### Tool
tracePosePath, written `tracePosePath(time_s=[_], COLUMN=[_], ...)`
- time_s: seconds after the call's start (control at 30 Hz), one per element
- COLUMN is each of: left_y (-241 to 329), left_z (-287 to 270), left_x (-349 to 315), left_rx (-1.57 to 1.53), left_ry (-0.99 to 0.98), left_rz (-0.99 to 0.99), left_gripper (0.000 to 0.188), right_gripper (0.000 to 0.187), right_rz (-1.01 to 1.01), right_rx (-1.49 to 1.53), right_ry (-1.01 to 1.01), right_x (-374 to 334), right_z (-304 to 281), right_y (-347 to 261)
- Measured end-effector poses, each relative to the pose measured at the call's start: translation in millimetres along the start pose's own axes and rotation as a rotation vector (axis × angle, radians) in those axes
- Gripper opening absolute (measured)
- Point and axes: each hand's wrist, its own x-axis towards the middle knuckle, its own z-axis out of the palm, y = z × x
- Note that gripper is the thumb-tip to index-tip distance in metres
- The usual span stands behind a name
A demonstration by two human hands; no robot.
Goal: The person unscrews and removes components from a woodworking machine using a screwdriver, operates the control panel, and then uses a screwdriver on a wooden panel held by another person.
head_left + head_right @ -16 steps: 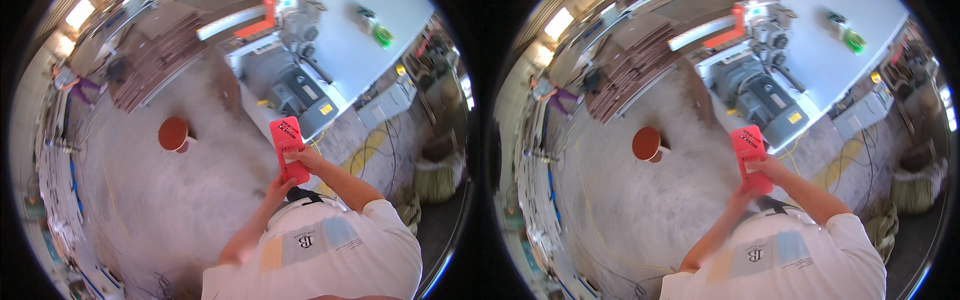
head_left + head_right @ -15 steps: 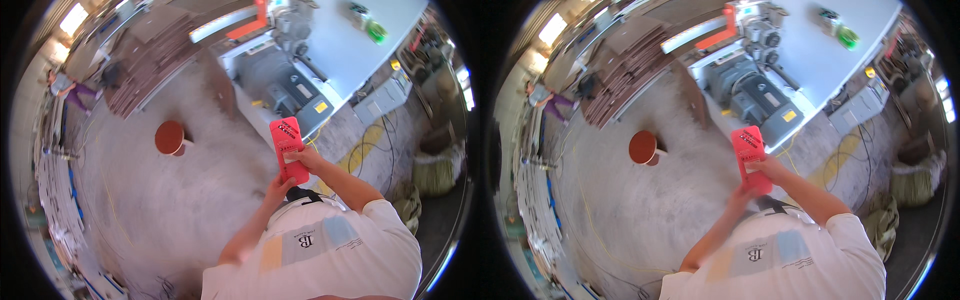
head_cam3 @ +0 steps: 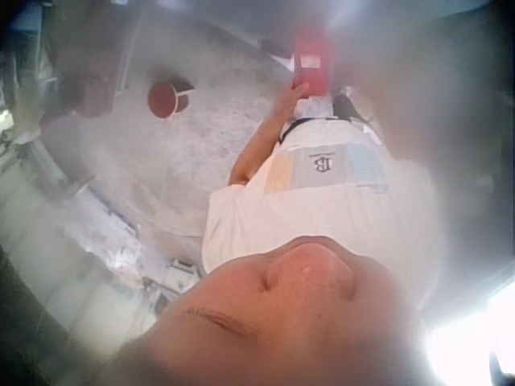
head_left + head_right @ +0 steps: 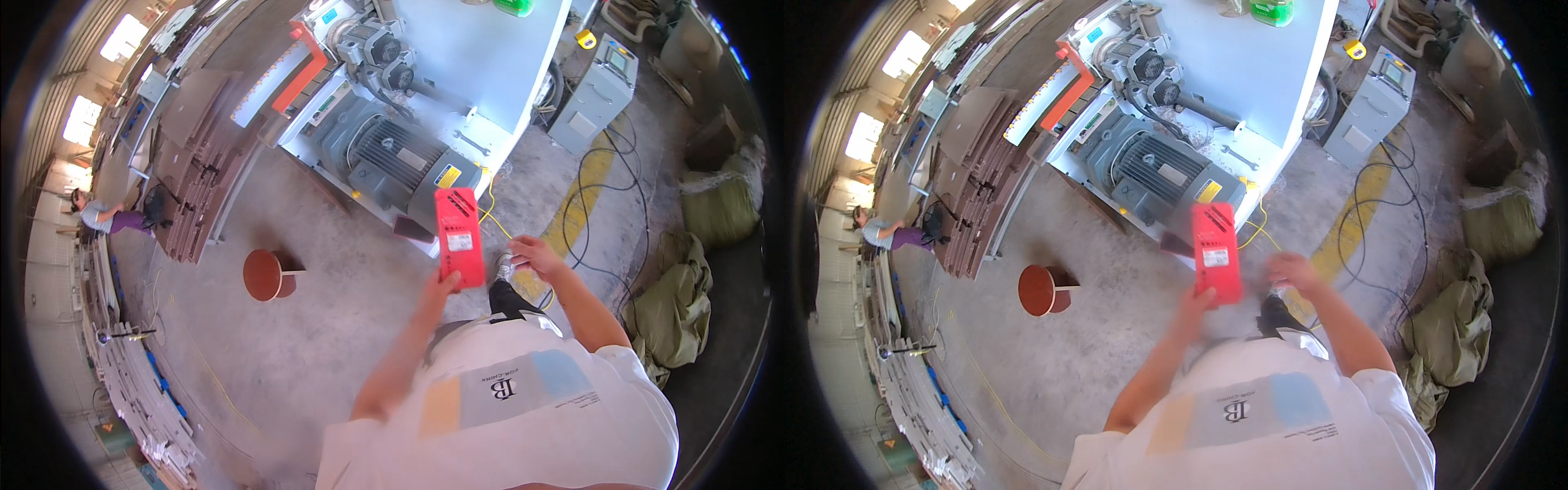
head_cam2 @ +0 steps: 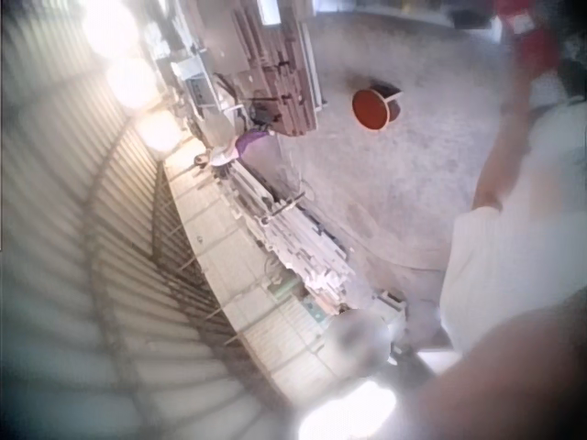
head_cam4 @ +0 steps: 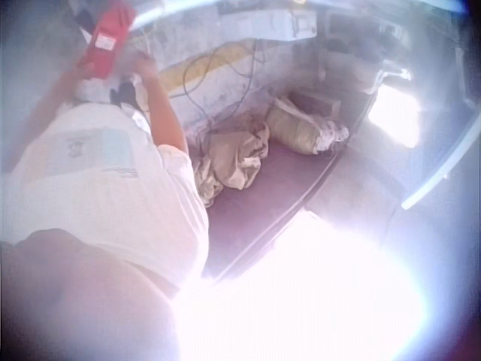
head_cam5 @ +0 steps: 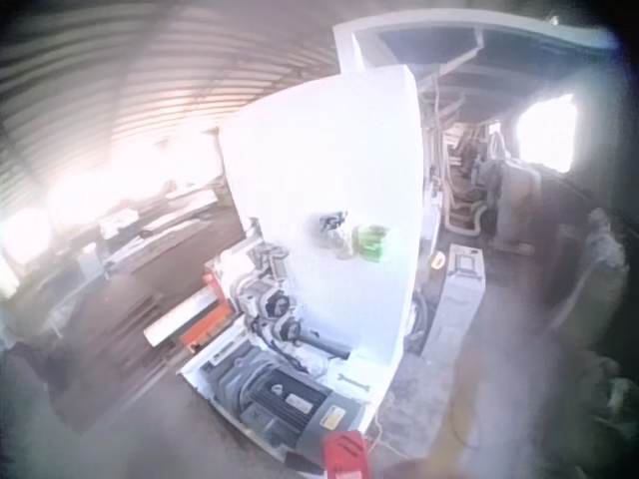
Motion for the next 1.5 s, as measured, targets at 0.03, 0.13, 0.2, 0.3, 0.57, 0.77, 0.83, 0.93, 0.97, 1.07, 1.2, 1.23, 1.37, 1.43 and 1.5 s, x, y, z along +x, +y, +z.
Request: tracePosePath(time_s=[0.03, 0.13, 0.2, 0.3, 0.57, 0.77, 0.83, 0.93, 0.97, 1.07, 1.2, 1.23, 1.37, 1.43, 1.5], left_y=[1.1, 7.0, 14.7, 22.9, 21.9, 1.2, -7.8, -34.3, -52.8, -92.6, -130.3, -132.4, -139.7, -148.4, -156.0], left_z=[-0.6, 5.1, 4.6, 4.0, 30.5, 18.8, 18.1, 23.5, -6.3, -5.9, 10.9, 16.2, 71.0, 111.3, 147.1], left_x=[20.9, 82.5, 114.6, 141.2, 180.7, 144.4, 143.9, 130.1, 121.4, 112.6, 135.6, 142.2, 198.0, 230.2, 252.8], left_rx=[-0.032, -0.145, -0.2, -0.248, 0.018, -0.037, -0.052, 0.023, 0.761, 0.971, 1.151, 1.219, 1.402, 1.484, 1.576], left_ry=[0.036, 0.116, 0.199, 0.369, 0.384, 0.514, 0.552, 0.599, 0.433, 0.368, 0.148, 0.091, -0.121, -0.216, -0.338], left_rz=[0.03, 0.119, 0.129, 0.126, 0.023, 0.006, -0.007, -0.063, 0.351, 0.176, -0.233, -0.272, -0.361, -0.371, -0.351], left_gripper=[0.04, 0.04, 0.039, 0.037, 0.042, 0.062, 0.064, 0.061, 0.054, 0.046, 0.036, 0.034, 0.025, 0.022, 0.02], right_gripper=[0.036, 0.029, 0.029, 0.024, 0.02, 0.027, 0.029, 0.029, 0.029, 0.027, 0.026, 0.026, 0.028, 0.029, 0.03], right_rz=[-0.002, 0.05, 0.018, 0.104, 0.289, 0.33, 0.296, 0.351, 0.374, 0.309, 0.272, 0.238, 0.055, -0.084, -0.203], right_rx=[0.012, 0.045, 0.148, 0.038, 0.053, -0.268, -0.286, -0.252, -0.23, -0.225, -0.297, -0.331, -0.452, -0.551, -0.602], right_ry=[0.048, 0.164, 0.191, 0.482, 0.608, 0.529, 0.457, 0.499, 0.509, 0.575, 0.617, 0.632, 0.747, 0.823, 0.854], right_x=[7.1, 29.1, 36.7, 34.8, 24.8, 26.3, 16.8, 3.7, 10.8, 27.1, 68.7, 84.7, 160.3, 210.7, 254.3], right_z=[-26.7, -125.8, -192.7, -239.8, -413.7, -323.5, -319.1, -331.3, -335.4, -370.7, -447.2, -470.1, -586.7, -653.0, -704.6], right_y=[2.3, 8.6, 21.7, 20.9, 155.0, 114.9, 101.0, 79.1, 71.3, 59.6, 28.5, 14.9, -54.0, -108.8, -165.2])
